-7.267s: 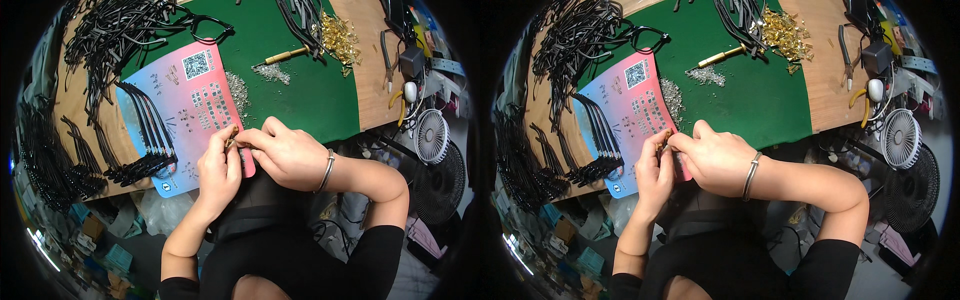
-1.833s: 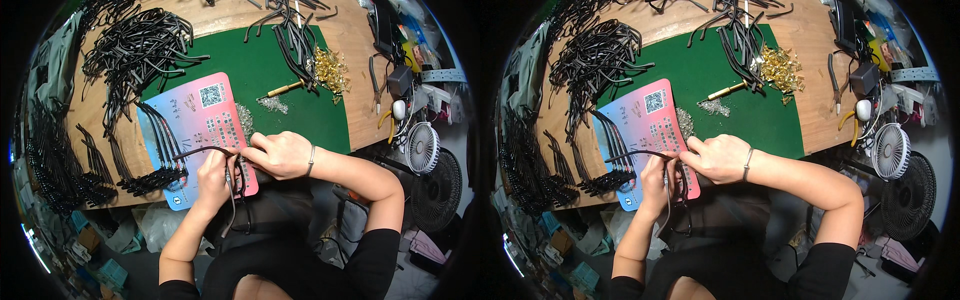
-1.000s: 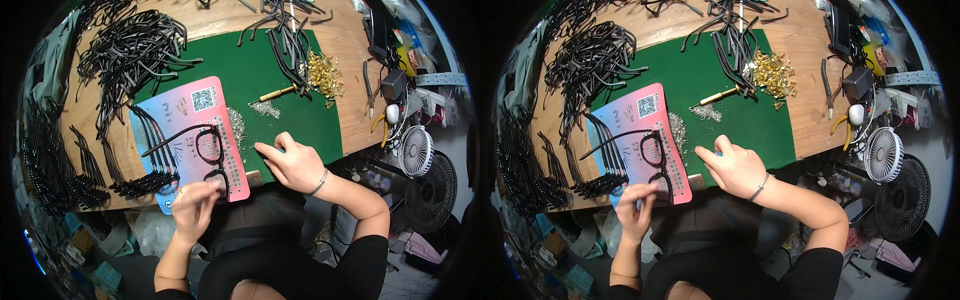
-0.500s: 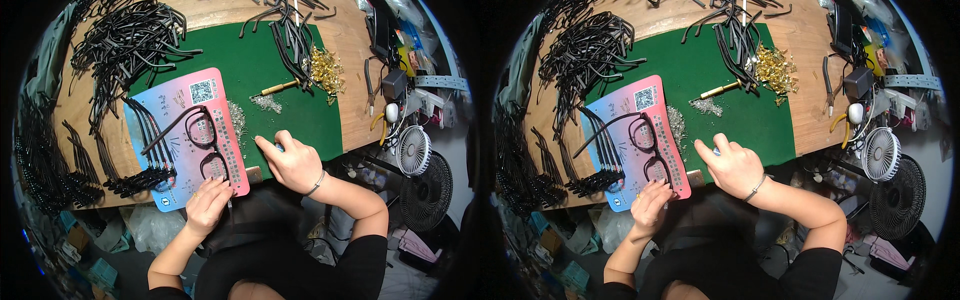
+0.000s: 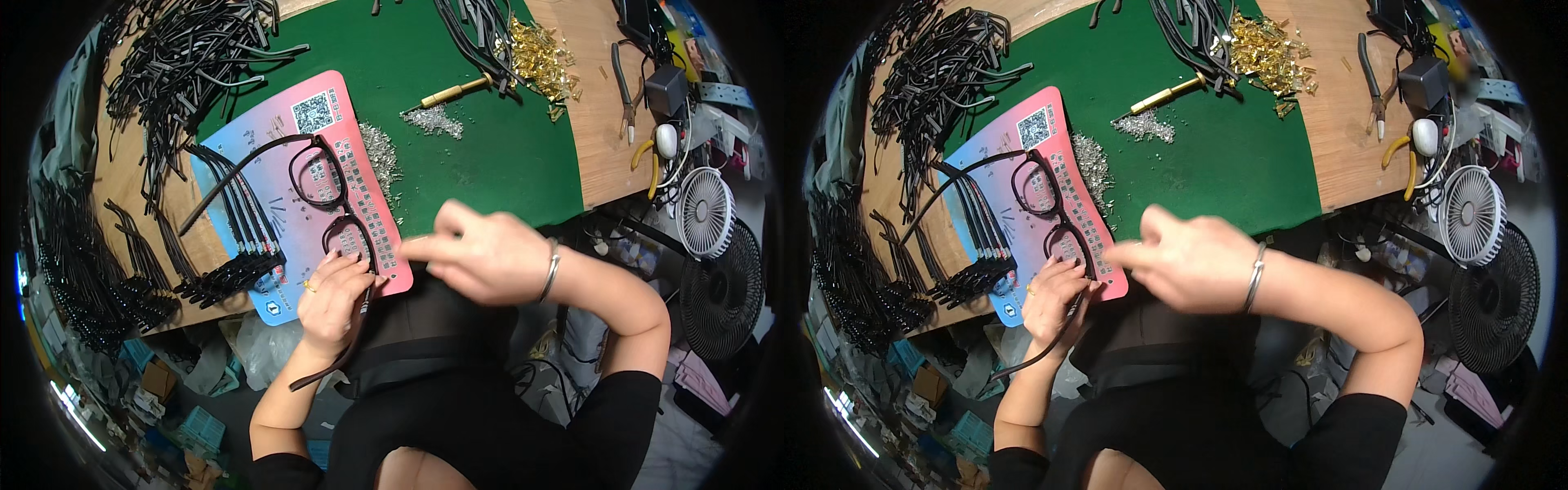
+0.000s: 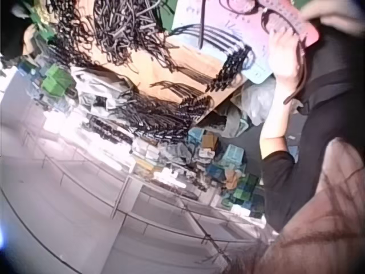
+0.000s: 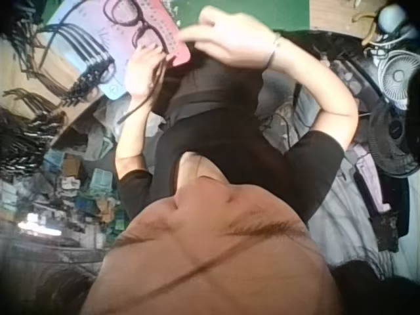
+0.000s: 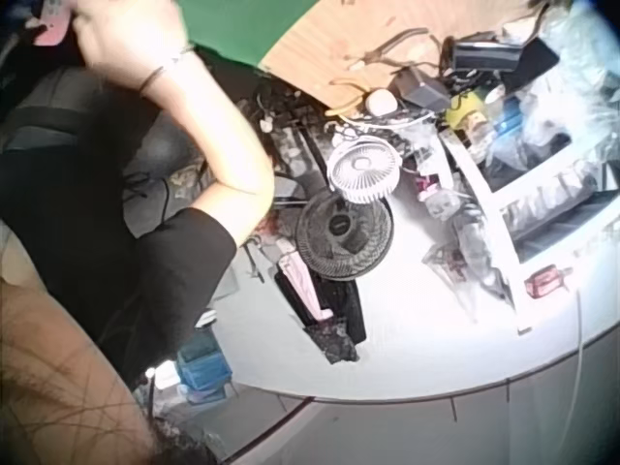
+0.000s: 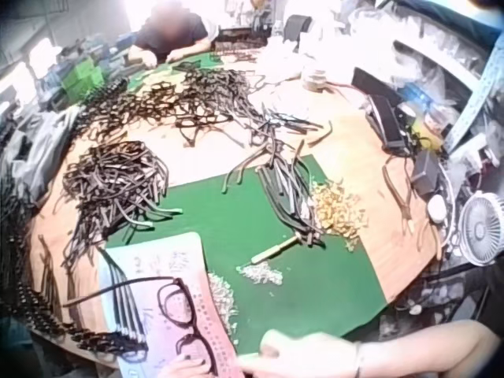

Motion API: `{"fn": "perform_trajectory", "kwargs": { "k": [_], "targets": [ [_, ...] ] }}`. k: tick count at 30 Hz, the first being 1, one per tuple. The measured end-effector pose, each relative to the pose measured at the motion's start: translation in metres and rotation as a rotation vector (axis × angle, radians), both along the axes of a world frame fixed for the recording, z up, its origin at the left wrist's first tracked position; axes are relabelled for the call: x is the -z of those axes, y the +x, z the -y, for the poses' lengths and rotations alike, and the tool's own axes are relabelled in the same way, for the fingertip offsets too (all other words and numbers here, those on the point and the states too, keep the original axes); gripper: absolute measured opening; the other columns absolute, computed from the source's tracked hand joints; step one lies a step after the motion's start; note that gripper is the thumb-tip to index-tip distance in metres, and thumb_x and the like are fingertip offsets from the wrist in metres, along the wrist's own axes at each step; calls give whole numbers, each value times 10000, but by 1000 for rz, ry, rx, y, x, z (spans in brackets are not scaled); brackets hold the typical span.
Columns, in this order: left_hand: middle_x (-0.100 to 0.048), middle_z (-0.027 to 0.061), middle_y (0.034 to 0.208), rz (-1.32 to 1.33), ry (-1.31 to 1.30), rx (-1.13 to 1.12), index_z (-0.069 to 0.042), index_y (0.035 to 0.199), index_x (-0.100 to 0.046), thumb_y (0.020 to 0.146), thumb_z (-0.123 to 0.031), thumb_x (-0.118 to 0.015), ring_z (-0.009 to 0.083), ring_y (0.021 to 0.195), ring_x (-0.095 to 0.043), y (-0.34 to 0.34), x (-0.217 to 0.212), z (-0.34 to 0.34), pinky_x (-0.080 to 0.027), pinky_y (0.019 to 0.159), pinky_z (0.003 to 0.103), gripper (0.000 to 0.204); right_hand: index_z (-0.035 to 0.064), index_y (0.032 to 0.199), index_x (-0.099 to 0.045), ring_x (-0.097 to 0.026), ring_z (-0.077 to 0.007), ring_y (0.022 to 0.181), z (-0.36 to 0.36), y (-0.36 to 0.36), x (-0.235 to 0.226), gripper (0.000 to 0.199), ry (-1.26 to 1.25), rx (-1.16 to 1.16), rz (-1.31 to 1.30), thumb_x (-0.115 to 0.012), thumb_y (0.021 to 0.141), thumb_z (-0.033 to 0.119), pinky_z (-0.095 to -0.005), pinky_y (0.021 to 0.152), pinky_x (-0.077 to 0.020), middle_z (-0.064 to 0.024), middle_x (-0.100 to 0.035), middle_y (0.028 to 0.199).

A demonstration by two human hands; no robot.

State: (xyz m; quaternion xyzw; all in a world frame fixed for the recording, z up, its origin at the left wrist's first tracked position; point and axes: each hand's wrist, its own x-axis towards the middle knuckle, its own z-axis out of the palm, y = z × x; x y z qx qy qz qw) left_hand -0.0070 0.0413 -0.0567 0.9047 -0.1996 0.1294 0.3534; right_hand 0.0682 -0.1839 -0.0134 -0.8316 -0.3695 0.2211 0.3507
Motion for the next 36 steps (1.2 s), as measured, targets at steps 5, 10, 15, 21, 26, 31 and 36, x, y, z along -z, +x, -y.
{"fn": "perform_trajectory", "kwargs": {
  "k": [5, 10, 15, 21, 26, 31, 36],
  "targets": [
    [-674, 73, 859, -51, -5, 19, -43, 795, -648, 653, -25, -755, 238, 855, -653, 2, -4, -2, -507, 851, 405, 179, 167, 1064, -580, -571, -278, 504, -16, -15, 15, 243, 56, -9, 33, -575, 828, 221, -363, 460, -499, -148, -505, 812],
    [-673, 88, 847, -92, -41, 14, -34, 791, -642, 660, -12, -750, 249, 855, -655, 4, -9, -1, -497, 868, 409, 171, 170, 1053, -582, -561, -273, 480, -19, -17, 19, 226, 78, -9, 53, -573, 840, 246, -365, 439, -484, -148, -493, 786],
    [-674, 93, 844, -81, -35, 25, -34, 778, -622, 640, 9, -744, 256, 861, -656, 3, -7, -2, -490, 876, 415, 190, 178, 1042, -588, -555, -259, 459, -18, -18, 19, 215, 75, -12, 79, -576, 839, 248, -354, 419, -474, -140, -493, 779],
    [-674, 94, 840, -70, -53, 7, -38, 769, -608, 629, 20, -739, 263, 864, -656, 2, -4, 0, -481, 887, 422, 200, 184, 1036, -592, -560, -238, 459, -18, -21, 18, 235, 44, -1, 135, -595, 805, 228, -345, 413, -478, -122, -491, 772],
    [-672, 78, 843, -55, -57, -5, -39, 764, -635, 659, -35, -767, 241, 832, -659, 2, -5, 0, -496, 863, 401, 169, 189, 1042, -592, -567, -228, 468, -18, -22, 16, 262, 22, -12, 175, -604, 781, 210, -337, 414, -480, -113, -491, 771],
    [-674, 72, 838, -42, -56, -14, -43, 761, -636, 673, -26, -753, 237, 831, -661, 1, -3, 2, -495, 865, 401, 148, 174, 1041, -584, -575, -230, 477, -18, -23, 18, 266, 32, -15, 214, -604, 778, 209, -335, 411, -476, -113, -500, 783],
    [-671, 68, 824, 15, -80, 21, -52, 768, -645, 674, -1, -732, 235, 827, -661, -1, 7, -1, -496, 868, 404, 139, 101, 988, -530, -593, -249, 500, -19, -12, 16, 242, -16, -132, 243, -593, 772, 191, -361, 425, -482, -137, -518, 827]
  ]
}}
